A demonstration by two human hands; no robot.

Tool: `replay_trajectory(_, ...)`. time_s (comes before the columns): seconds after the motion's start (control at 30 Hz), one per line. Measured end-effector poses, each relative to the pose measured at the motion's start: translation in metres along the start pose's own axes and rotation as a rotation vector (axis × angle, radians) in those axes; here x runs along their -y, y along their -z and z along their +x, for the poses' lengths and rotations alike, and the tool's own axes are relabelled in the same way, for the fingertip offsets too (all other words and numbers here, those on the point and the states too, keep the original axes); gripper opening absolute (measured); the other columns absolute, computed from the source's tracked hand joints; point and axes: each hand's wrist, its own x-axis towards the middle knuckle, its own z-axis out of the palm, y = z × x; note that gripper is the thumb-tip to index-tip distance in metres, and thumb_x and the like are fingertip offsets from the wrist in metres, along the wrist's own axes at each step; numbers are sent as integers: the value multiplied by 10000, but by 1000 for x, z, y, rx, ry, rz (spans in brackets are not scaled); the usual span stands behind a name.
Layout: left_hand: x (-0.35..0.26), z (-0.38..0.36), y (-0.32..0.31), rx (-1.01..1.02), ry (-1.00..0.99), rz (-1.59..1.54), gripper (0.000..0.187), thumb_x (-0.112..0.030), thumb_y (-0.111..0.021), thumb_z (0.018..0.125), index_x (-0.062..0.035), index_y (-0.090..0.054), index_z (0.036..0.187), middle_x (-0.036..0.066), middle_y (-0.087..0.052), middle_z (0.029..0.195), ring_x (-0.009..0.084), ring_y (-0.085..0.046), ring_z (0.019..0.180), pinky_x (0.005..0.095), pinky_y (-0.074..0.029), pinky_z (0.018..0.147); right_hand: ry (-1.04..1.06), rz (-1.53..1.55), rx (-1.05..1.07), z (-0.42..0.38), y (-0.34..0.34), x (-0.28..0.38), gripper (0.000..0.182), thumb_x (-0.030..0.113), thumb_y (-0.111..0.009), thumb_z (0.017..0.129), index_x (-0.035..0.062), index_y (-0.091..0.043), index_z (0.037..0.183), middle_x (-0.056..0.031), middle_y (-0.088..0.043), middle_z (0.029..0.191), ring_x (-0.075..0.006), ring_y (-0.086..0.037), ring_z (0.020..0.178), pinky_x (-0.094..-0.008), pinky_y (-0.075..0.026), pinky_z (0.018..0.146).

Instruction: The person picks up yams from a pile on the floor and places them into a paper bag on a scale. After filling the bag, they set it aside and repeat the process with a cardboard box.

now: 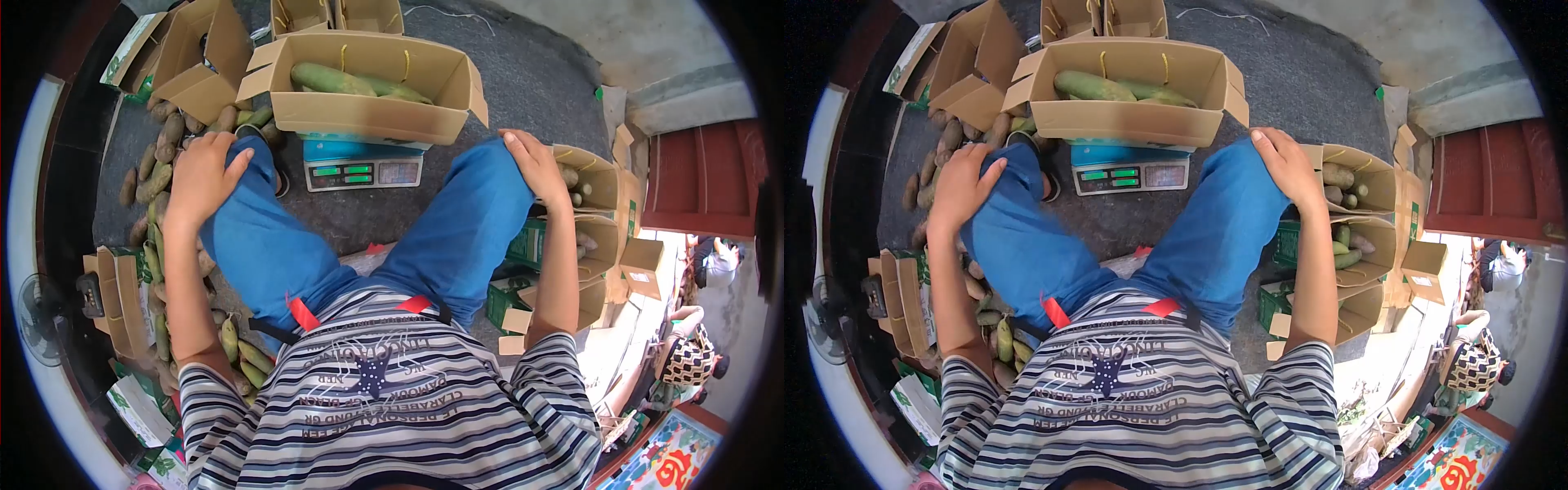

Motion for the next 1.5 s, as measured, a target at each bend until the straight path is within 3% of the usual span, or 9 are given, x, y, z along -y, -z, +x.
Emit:
replay_trajectory(0.13,7,62,5,185,-63,-194,335,-306,-529,889,10,-584,986,210,-608,878,348,-596,838,401,-451,741,16,-20,74,32,10,-9,373,339,-480,905,25,-622,1047,-161,-641,966,-280,-599,929,-351,-442,829)
replay_trajectory(0.4,59,192,-78,33,25,-110,408,-362,-575,853,45,-558,880,217,-613,806,347,-599,802,389,-459,719,-87,-145,122,106,5,-48,352,340,-521,898,17,-616,1001,-80,-617,816,-163,-572,795,-308,-451,736)
replay_trajectory(0.43,75,197,-100,-70,-18,-97,485,-434,-581,839,49,-541,846,202,-602,721,310,-619,680,376,-480,605,-88,-160,129,111,4,-49,363,356,-523,894,16,-615,983,-73,-608,797,-158,-569,782,-306,-451,727)
replay_trajectory(0.53,66,200,-101,188,264,-332,535,-496,-579,827,36,-518,806,151,-576,644,236,-598,521,336,-459,450,-100,-213,132,126,-3,-48,420,424,-532,873,19,-616,940,-55,-584,741,-147,-559,740,-293,-451,696)
replay_trajectory(0.63,77,214,-117,255,272,-350,558,-527,-581,816,24,-498,786,109,-548,607,176,-548,428,299,-407,352,-119,-190,216,149,-16,-51,526,517,-521,830,8,-642,882,-92,-598,701,-200,-581,696,-340,-465,685)
replay_trajectory(0.73,72,217,-124,267,318,-355,575,-499,-579,805,56,-540,657,140,-558,536,223,-582,444,342,-442,401,-168,-155,322,164,-31,-54,592,573,-510,799,-1,-656,819,-111,-611,656,-224,-602,630,-360,-485,647)
replay_trajectory(0.93,85,221,-142,261,205,-393,459,-428,-596,820,21,-567,731,123,-572,564,210,-549,400,343,-425,385,-173,-170,397,181,-51,-61,614,590,-510,782,-10,-641,761,-147,-640,674,-227,-630,573,-329,-506,563)
replay_trajectory(1.1,112,230,-173,291,182,-444,374,-354,-590,833,13,-595,763,108,-589,600,173,-559,453,325,-404,389,-282,-46,442,188,-57,-57,348,283,-463,739,-22,-625,693,-129,-637,632,-223,-628,566,-337,-516,555)
replay_trajectory(1.5,95,233,-167,539,519,-697,275,-286,-544,849,-25,-626,830,52,-572,615,148,-494,435,295,-352,364,-299,-250,479,193,-50,-47,264,228,-469,700,42,-649,644,-100,-638,625,-220,-635,625,-356,-494,643)
